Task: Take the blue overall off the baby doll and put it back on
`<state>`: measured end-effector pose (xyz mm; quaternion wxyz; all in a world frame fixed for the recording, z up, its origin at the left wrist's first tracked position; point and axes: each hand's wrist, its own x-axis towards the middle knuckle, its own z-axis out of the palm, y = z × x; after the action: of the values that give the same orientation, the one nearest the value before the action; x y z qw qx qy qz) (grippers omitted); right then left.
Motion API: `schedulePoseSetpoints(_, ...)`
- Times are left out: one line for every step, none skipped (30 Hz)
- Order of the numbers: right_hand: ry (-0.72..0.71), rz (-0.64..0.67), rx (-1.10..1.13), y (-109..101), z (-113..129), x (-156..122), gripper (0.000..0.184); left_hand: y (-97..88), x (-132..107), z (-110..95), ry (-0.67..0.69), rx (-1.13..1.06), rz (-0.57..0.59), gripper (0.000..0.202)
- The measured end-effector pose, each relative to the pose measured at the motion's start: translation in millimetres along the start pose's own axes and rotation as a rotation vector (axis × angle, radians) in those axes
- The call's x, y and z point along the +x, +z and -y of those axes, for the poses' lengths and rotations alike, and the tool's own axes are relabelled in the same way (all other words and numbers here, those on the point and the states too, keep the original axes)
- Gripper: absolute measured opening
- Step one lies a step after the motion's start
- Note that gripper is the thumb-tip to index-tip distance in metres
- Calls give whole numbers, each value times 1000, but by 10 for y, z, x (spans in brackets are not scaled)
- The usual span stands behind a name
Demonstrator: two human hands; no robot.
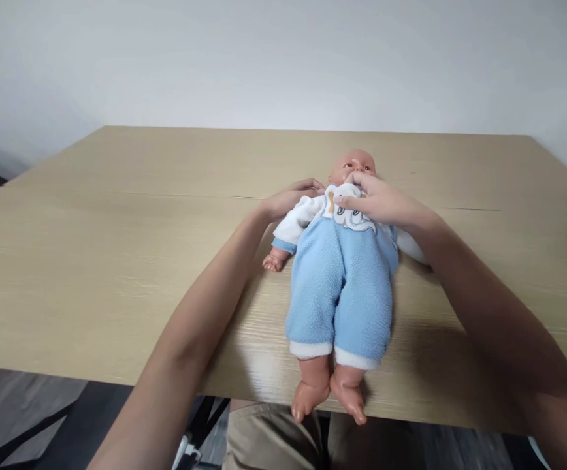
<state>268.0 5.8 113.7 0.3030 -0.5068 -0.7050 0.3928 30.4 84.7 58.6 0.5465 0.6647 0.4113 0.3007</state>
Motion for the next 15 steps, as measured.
schedulePoseSetpoints(9,-20,-102,-33,30,-27,29,-49,-3,-5,-14,9,32,26)
schedulePoseSetpoints(25,-30,-180,-59,48,-48,27,-96,-12,-17,-25,24,50,29)
schedulePoseSetpoints(42,-33,-236,-77,54,-61,25,-137,-27,-39,-31,45,53,35)
schedulePoseSetpoints(61,-35,-278,-87,48,-65,25,-169,-47,-67,-33,73,46,42)
schedulePoseSetpoints(82,-41,-310,-90,33,-62,25,-192,-70,-99,-35,108,45,48)
schedulePoseSetpoints(101,-48,-336,-88,10,-52,26,-205,-96,-133,-34,147,62,52)
schedulePoseSetpoints(117,-55,-357,-82,-17,-38,27,-210,-122,-166,-28,193,93,54)
schedulePoseSetpoints(131,-58,-372,-74,-47,-22,27,-209,-146,-194,-20,244,129,56)
schedulePoseSetpoints(138,-53,-386,-67,-79,-7,27,-206,-166,-216,-13,297,162,58)
schedulePoseSetpoints(138,-50,-399,-61,-111,8,27,-204,-183,-232,-10,347,187,60)
schedulePoseSetpoints(129,-48,-409,-56,-143,19,27,-209,-195,-241,-11,393,200,63)
schedulePoseSetpoints(115,-52,-415,-53,-175,27,29,-221,-205,-245,-18,437,208,67)
schedulePoseSetpoints(98,-61,-416,-50,-204,32,31,-244,-214,-244,-31,478,218,72)
schedulePoseSetpoints(80,-71,-412,-48,-230,35,33,-277,-224,-240,-50,516,231,78)
schedulePoseSetpoints(66,-81,-405,-45,-250,36,35,-320,-237,-234,-75,557,250,83)
